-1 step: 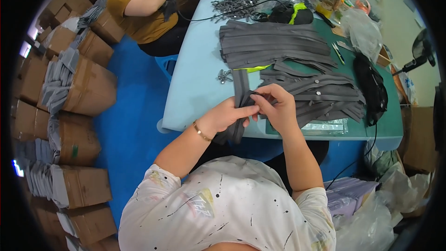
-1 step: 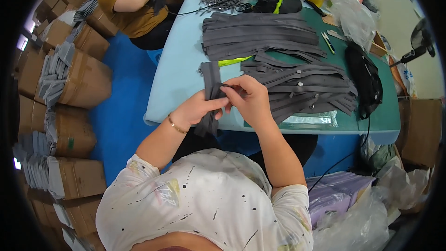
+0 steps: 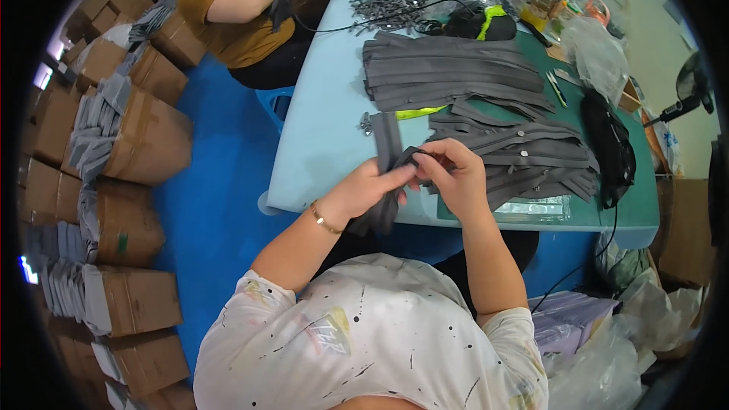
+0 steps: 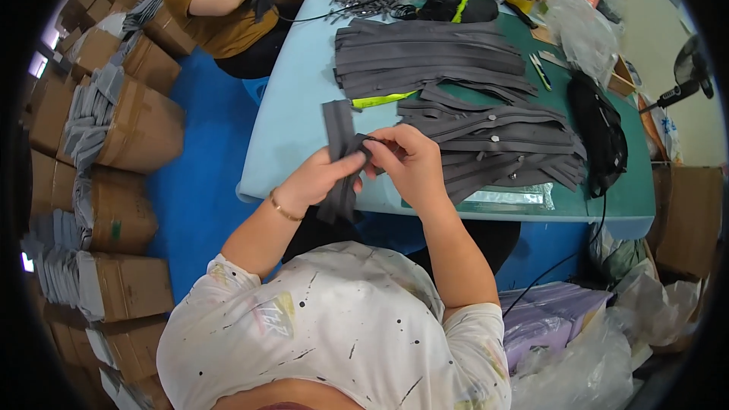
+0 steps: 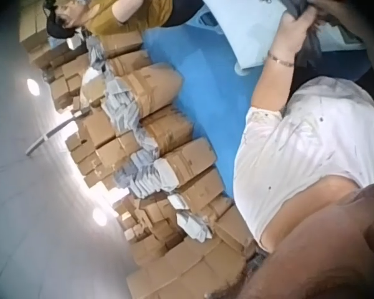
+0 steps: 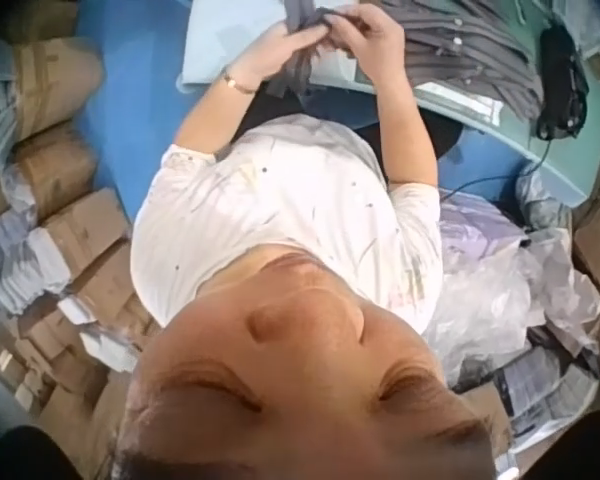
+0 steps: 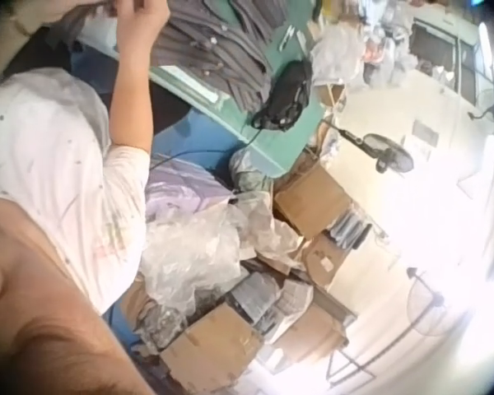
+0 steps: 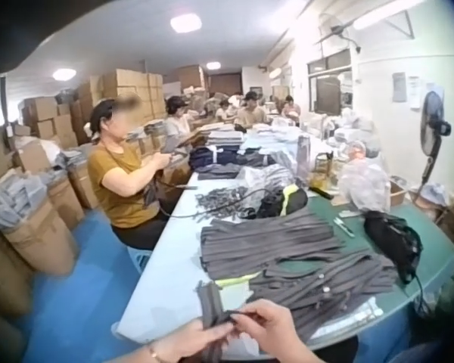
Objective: Assembling zippers by manually sliding the pullers onto the zipper tape strips.
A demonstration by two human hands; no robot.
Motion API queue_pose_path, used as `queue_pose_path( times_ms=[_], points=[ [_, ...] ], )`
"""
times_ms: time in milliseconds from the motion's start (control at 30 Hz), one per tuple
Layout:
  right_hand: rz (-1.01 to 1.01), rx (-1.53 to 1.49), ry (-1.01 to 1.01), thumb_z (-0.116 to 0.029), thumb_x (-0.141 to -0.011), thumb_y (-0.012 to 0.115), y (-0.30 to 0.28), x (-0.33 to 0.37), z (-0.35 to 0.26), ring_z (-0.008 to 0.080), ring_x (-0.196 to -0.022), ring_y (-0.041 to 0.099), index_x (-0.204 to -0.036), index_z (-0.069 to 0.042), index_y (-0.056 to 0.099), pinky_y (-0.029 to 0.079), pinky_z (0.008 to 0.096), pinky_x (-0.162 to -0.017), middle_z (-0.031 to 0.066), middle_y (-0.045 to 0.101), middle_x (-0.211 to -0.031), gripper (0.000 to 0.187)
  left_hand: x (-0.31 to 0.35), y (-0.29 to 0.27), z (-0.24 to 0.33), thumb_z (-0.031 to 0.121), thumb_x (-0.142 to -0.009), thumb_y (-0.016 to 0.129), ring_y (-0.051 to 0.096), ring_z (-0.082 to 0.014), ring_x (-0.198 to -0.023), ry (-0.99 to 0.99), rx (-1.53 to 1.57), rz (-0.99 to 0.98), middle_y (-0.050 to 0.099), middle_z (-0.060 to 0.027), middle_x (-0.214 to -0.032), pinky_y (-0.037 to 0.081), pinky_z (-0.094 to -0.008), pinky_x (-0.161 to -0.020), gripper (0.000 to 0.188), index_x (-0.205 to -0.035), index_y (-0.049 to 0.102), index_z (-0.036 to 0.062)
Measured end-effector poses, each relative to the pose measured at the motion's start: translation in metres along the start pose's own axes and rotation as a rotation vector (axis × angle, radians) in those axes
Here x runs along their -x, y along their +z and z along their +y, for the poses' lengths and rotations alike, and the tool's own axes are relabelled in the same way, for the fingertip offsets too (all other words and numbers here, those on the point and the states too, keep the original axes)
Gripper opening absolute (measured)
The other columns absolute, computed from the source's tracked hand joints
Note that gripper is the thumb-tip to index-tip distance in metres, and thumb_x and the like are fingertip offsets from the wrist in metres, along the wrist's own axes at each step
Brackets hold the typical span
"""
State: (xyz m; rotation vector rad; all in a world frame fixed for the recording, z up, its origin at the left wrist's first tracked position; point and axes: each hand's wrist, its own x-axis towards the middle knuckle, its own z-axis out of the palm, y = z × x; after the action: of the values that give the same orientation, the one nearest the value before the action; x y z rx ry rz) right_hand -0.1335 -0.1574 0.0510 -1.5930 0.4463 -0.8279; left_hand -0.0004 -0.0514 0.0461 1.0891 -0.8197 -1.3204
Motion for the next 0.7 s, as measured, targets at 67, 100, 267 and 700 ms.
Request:
queue_pose_path(
  times_ms=[67,100,267,700],
  points=[
    [-0.030,0.104,-0.034,-0.004,-0.077,0.067,0.008,0.007,0.007,0.0129,-0.062,0.058,-0.086,-0.003,0.065,0.045,0.0242,-0.055,0.0060,0.059,-0.073,0.009,0.021,-0.013,-0.003,0.024,-0.095,0.045,0.057,-0.0124,-0.080,0.204,-0.277,0.210,0.061,-0.0042,-0.094,0.046,-0.0240,-0.070,0.031,-0.109,0.058,0.0002],
    [-0.052,0.209,-0.074,-0.004,-0.078,0.066,0.014,0.010,0.006,0.0137,-0.062,0.058,-0.086,-0.003,0.066,0.046,0.0244,-0.055,0.0063,0.060,-0.073,0.008,0.032,-0.018,-0.009,0.023,-0.094,0.049,0.056,-0.0125,-0.078,0.305,-0.415,0.325,0.060,-0.0046,-0.092,0.045,-0.0244,-0.069,0.029,-0.108,0.059,0.0003],
    [-0.169,0.399,-0.190,-0.007,-0.077,0.067,0.055,0.035,0.007,0.0240,-0.065,0.058,-0.085,-0.003,0.065,0.046,0.0322,-0.056,0.0080,0.062,-0.075,0.009,0.078,-0.021,-0.027,0.006,-0.082,0.064,0.051,-0.0132,-0.071,0.411,-0.593,0.495,0.054,-0.0048,-0.081,0.041,-0.0256,-0.064,0.023,-0.105,0.063,0.0039],
    [-0.143,0.566,0.078,-0.018,-0.081,0.062,0.084,-0.037,0.059,0.0202,-0.075,0.059,-0.094,-0.005,0.065,0.046,0.0292,-0.064,0.0074,0.065,-0.083,0.019,0.064,-0.051,-0.012,0.024,-0.097,0.044,0.044,-0.0040,-0.059,0.333,0.039,0.655,0.057,-0.0014,-0.072,0.029,-0.0190,-0.046,0.025,-0.082,0.052,0.0053]
  ],
)
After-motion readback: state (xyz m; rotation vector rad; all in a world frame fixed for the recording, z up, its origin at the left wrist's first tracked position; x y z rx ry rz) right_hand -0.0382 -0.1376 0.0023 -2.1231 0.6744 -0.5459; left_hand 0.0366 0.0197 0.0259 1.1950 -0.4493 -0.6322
